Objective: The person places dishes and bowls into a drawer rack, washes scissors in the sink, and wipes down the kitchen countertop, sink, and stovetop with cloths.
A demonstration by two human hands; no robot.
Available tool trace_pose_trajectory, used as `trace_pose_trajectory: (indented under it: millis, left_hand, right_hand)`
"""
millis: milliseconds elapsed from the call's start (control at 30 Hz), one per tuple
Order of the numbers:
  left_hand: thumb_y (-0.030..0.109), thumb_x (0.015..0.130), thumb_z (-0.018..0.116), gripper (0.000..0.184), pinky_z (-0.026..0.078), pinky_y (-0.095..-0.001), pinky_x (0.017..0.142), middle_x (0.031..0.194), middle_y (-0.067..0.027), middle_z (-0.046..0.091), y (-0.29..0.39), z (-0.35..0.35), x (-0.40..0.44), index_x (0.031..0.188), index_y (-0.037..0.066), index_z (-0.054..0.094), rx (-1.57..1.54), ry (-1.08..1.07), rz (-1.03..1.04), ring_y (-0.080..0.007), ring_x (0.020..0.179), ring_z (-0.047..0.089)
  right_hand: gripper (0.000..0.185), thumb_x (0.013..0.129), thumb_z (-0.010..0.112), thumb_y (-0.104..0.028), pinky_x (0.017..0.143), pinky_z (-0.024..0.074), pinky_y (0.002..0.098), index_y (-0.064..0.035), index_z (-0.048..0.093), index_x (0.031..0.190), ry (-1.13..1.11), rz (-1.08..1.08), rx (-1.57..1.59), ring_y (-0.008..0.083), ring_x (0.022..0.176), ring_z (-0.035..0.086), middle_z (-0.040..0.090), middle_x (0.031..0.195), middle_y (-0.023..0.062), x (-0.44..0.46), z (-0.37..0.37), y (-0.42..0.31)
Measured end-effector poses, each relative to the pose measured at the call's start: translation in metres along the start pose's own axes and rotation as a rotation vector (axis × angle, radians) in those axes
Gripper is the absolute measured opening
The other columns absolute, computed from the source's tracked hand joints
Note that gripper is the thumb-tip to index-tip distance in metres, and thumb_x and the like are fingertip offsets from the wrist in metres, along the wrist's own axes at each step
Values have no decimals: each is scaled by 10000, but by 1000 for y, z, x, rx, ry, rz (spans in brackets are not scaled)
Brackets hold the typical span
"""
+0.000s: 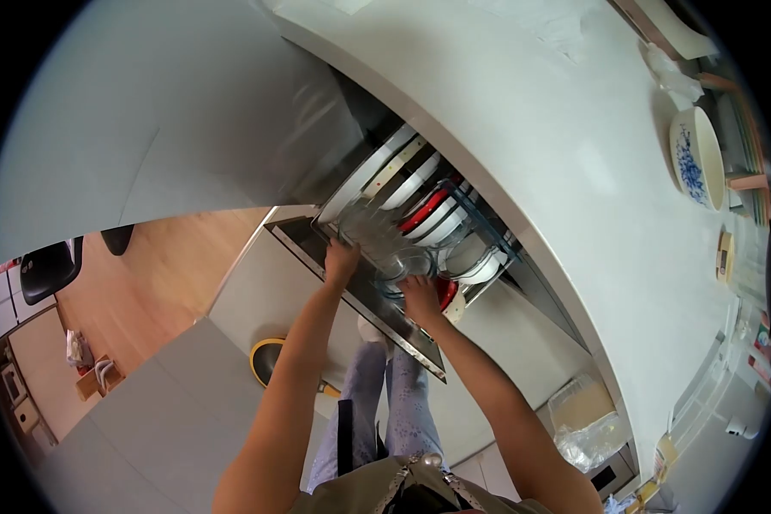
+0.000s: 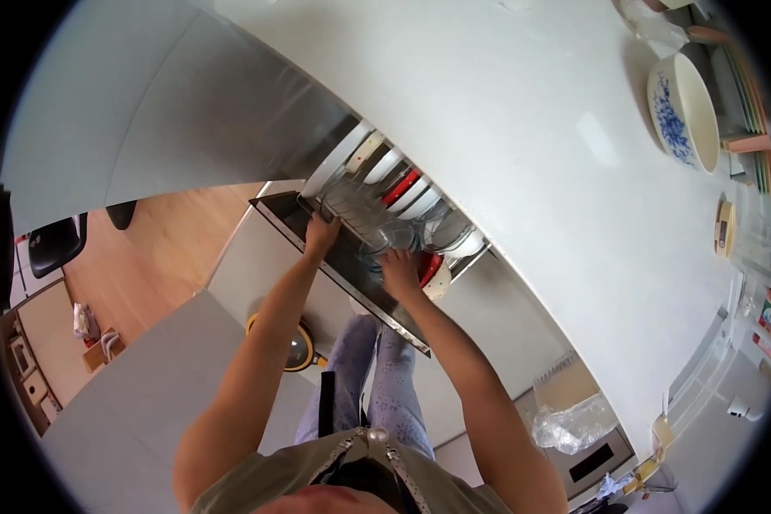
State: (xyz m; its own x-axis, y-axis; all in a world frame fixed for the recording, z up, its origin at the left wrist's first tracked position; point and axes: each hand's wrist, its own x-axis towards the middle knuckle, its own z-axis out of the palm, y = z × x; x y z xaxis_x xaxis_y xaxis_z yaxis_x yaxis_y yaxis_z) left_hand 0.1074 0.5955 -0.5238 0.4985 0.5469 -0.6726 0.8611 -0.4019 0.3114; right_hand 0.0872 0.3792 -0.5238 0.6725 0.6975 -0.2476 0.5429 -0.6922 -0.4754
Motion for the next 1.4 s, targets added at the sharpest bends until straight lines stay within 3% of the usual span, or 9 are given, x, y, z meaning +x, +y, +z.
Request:
trace_pose_trajectory:
  millis: [67,200,267,367,633,933,1133,1167,1400]
  left_hand:
    - [208,773,568,572,397,-408,909,1141,-259,475,-9,-11,-35,1223,-73,354,-171,263,337,-391,1060,485]
    - [110,743,567,557,328,-419,952,1137,-254,454,-73,14,-100,1234,-59,364,-276,703,258,-368,1063,450]
    - [296,758,535,354,436,-315,653,940,-142,560,-151,63,-91,992,31,549,-716,-362,-200,-220,854,567]
    - [186,786,509,81,347,-234,457,661,-8,539,-127,94,-102,760,126,558,-1101,-463,-167,-115,537,470]
    - [204,778,502,136,392,-295,529,643,-33,482,-88,79,-76,718,85,533,-802,-678,-62,-160,563,456]
    - [241,825,468,173,317,-269,448,620,-12,481,57,76,-115,726,108,521,-1247,-502,-218,-146,501,390]
    - [502,869,382,375,354,-274,545,598,18,495,112,101,-102,749,189,550,-1204,-376,-128,-126,504,364]
    - [539,891,275,457,191,-473,985,532,12,406,128,100,-115,941,163,530,-1240,-402,-126,-171,503,367]
    - [450,876,361,500,316,-417,978,1257,-48,472,156,152,-200,1254,135,450,-1363,-588,263,-226,1160,421]
  right_hand:
    - [334,666,584,-18,849,403,394,-75,575,995,122,57,266,290,944,516,519,1025,114,-21,-20,-21]
    - [293,733,561,-33,855,424,383,-77,562,1023,210,270,613,318,992,510,534,1048,123,-100,-57,-58]
    - [305,736,556,-2,819,448,346,-79,567,1031,203,391,703,294,954,538,536,1017,98,-150,-62,-70]
    - [283,734,548,16,738,476,323,-79,582,999,239,525,707,254,885,560,553,947,95,-227,-92,-89]
    - [241,767,532,-13,685,495,294,-96,635,969,381,1089,823,188,754,595,600,897,83,-427,-127,-137]
    - [183,805,524,-33,650,459,256,-63,633,949,815,1296,884,130,745,573,619,859,53,-538,-205,-170]
    - [112,797,574,-21,625,439,247,-20,624,897,1088,1190,308,137,768,565,606,809,60,-622,-340,-86]
    - [106,802,573,-26,627,441,248,-11,623,894,1096,1127,201,136,753,565,604,797,62,-642,-365,-60]
    - [263,802,598,-151,709,476,309,9,600,1011,927,997,322,194,804,602,633,901,113,-720,-501,258]
